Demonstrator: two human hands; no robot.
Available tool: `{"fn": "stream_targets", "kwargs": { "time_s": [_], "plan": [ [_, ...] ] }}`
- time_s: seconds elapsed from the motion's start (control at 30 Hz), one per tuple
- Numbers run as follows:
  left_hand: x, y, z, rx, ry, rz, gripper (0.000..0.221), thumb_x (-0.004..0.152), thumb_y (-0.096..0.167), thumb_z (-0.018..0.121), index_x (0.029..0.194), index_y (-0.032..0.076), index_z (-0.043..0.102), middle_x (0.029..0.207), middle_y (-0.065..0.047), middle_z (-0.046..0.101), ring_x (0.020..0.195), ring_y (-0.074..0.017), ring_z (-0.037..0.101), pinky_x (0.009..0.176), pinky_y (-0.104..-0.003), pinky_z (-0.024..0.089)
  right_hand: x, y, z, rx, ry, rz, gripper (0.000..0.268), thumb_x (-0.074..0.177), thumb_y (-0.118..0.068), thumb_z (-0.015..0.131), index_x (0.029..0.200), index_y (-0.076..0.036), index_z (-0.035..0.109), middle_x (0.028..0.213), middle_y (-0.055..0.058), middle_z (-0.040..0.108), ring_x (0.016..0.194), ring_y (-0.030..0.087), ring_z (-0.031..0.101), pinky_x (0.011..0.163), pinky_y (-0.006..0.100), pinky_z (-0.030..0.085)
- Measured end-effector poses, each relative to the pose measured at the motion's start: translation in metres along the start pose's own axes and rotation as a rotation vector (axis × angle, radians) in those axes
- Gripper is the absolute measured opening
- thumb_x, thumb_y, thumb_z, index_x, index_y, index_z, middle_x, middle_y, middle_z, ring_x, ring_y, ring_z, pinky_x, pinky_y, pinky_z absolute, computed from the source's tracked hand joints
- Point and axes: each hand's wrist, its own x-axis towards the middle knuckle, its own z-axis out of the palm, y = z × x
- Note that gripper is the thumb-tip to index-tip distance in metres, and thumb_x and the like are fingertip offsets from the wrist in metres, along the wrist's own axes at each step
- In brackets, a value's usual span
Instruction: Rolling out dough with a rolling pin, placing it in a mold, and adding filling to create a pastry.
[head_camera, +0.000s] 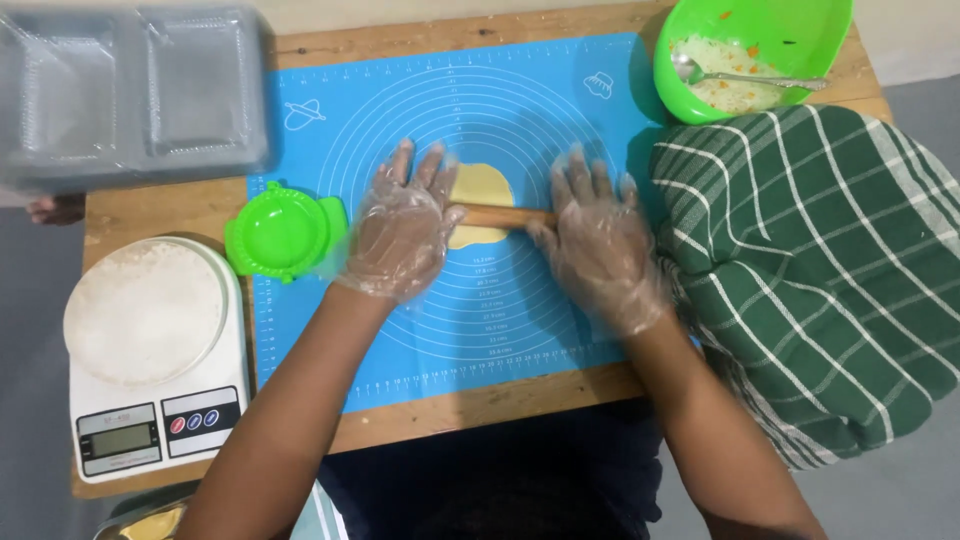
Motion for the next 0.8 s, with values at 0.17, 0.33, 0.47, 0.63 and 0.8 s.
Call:
{"fn": "stream_targets", "kwargs": {
  "time_s": [0.17, 0.33, 0.47, 0.63, 0.8],
  "plan": [
    [-0.009, -0.005, -0.001, -0.025, -0.045, 0.052, 0.056, 0.108, 0.038, 0.038, 0.158, 0.012, 0.04, 0.165, -0.012, 0.035, 0.153, -0.0416, 0.024, 0.124, -0.056, 0.018, -0.028, -0.012, -0.01, -0.02, -0.061, 0.027, 0.073, 0.101, -0.054, 0.048, 0.159, -0.01, 0.036, 0.164, 0.018, 0.035, 0.149, 0.036, 0.036, 0.119, 0.059, 0.024],
    [-0.015, -0.009, 0.002, 0.086, -0.109, 0.103, 0.054, 0.108, 0.037, 0.04, 0.157, 0.014, 0.042, 0.165, -0.011, 0.033, 0.153, -0.0397, 0.024, 0.124, -0.053, 0.02, -0.043, -0.019, -0.017, -0.001, -0.094, 0.024, 0.077, 0.098, -0.057, 0.052, 0.159, -0.012, 0.037, 0.163, 0.019, 0.036, 0.148, 0.037, 0.036, 0.118, 0.063, 0.022],
    [-0.03, -0.013, 0.003, 0.14, -0.064, 0.16, 0.05, 0.104, 0.023, 0.048, 0.153, 0.015, 0.047, 0.162, -0.008, 0.041, 0.152, -0.0365, 0.029, 0.126, -0.05, 0.022, -0.054, -0.021, -0.008, -0.021, -0.082, 0.006, 0.079, 0.093, -0.056, 0.06, 0.157, -0.014, 0.04, 0.159, 0.018, 0.043, 0.146, 0.038, 0.039, 0.117, 0.069, 0.019],
    [-0.042, -0.015, 0.028, 0.09, 0.075, 0.167, 0.046, 0.101, 0.02, 0.053, 0.146, 0.013, 0.056, 0.156, -0.009, 0.049, 0.151, -0.035, 0.034, 0.127, -0.046, 0.023, -0.068, -0.01, 0.019, 0.001, 0.09, -0.086, 0.075, 0.096, -0.057, 0.049, 0.157, -0.015, 0.04, 0.159, 0.013, 0.044, 0.141, 0.037, 0.045, 0.11, 0.075, 0.023],
    [-0.05, -0.012, 0.035, 0.097, 0.17, 0.118, 0.042, 0.097, 0.017, 0.06, 0.138, 0.008, 0.062, 0.15, -0.014, 0.056, 0.149, -0.0352, 0.04, 0.126, -0.044, 0.028, -0.067, -0.001, 0.013, 0.043, 0.12, -0.099, 0.058, 0.101, -0.053, 0.039, 0.151, -0.023, 0.049, 0.158, 0.009, 0.047, 0.137, 0.033, 0.051, 0.11, 0.064, 0.031]
  ]
}}
